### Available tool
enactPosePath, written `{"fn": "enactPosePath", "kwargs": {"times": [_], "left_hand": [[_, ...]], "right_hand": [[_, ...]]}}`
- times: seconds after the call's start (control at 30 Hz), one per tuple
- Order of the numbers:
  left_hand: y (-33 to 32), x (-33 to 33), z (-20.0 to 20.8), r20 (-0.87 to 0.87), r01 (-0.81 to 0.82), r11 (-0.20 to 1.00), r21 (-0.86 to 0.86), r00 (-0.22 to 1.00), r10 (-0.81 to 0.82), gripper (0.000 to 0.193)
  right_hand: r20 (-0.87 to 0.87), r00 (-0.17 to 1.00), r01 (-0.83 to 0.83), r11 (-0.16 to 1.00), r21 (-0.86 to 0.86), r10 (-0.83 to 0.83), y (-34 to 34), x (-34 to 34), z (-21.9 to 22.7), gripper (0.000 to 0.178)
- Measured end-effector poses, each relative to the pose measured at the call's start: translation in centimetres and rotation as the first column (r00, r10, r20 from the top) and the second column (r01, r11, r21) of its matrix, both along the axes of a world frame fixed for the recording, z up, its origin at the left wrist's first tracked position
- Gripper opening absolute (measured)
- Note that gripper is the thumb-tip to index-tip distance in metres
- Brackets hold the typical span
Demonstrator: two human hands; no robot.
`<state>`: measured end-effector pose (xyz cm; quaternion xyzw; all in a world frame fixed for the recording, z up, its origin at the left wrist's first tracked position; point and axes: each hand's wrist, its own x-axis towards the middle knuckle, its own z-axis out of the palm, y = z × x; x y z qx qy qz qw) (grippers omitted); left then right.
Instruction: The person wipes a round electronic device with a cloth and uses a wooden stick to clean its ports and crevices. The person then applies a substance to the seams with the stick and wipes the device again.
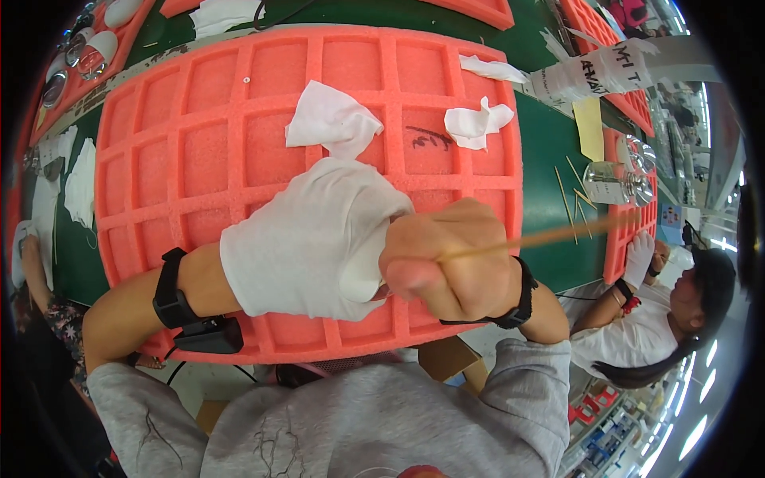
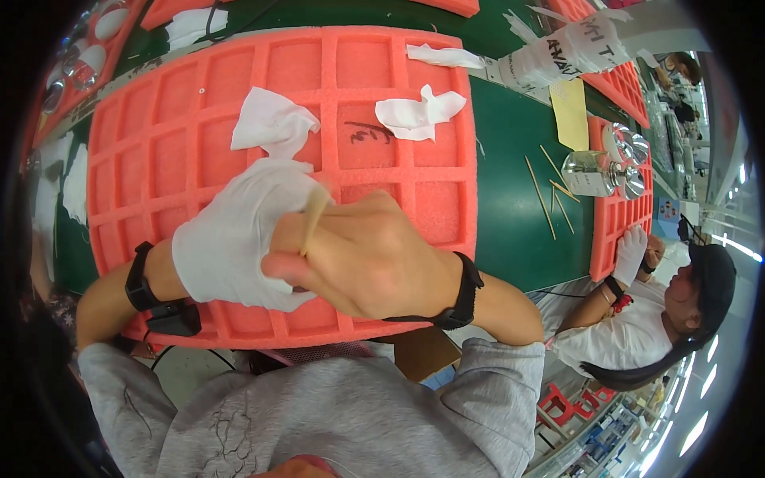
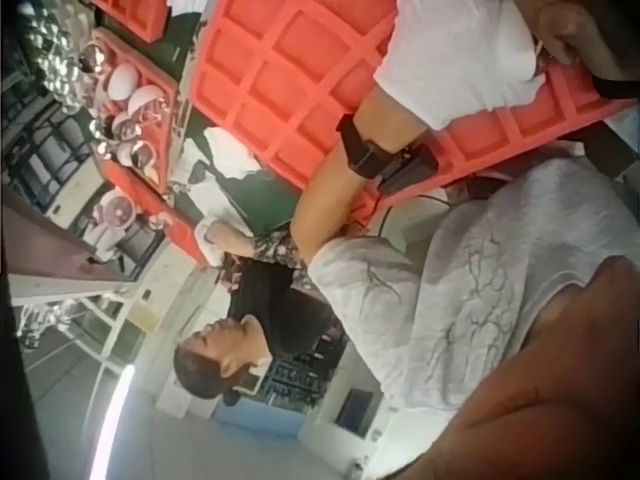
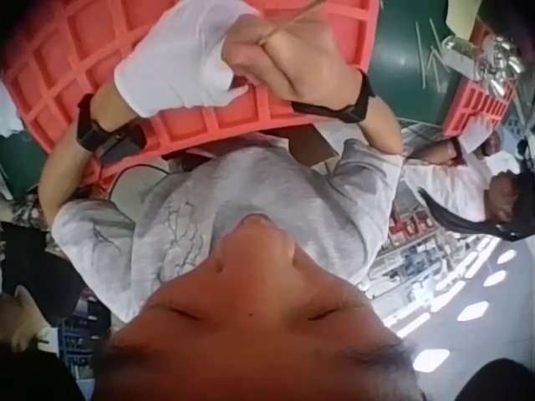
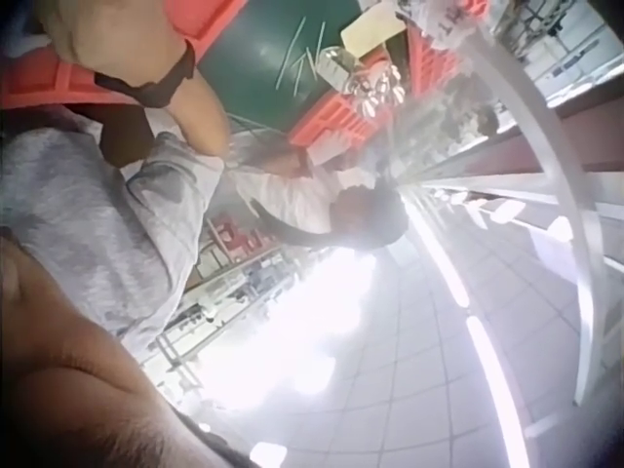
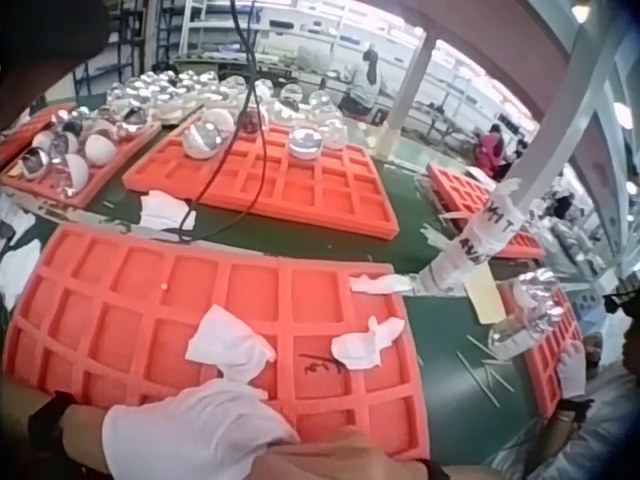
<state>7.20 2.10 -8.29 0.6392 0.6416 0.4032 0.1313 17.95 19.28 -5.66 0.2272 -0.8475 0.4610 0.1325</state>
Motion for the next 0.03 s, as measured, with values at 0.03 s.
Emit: {"fn": "enactPosePath", "kwargs": {"times": [0.03], "left_hand": [[-0.01,-0.08,0.01,-0.013,0.007,1.000,0.011,1.000,-0.006,0.041]], "right_hand": [[0.000,1.000,0.000,1.000,0.000,0.000,0.01,-0.01,0.02,0.023]]}}
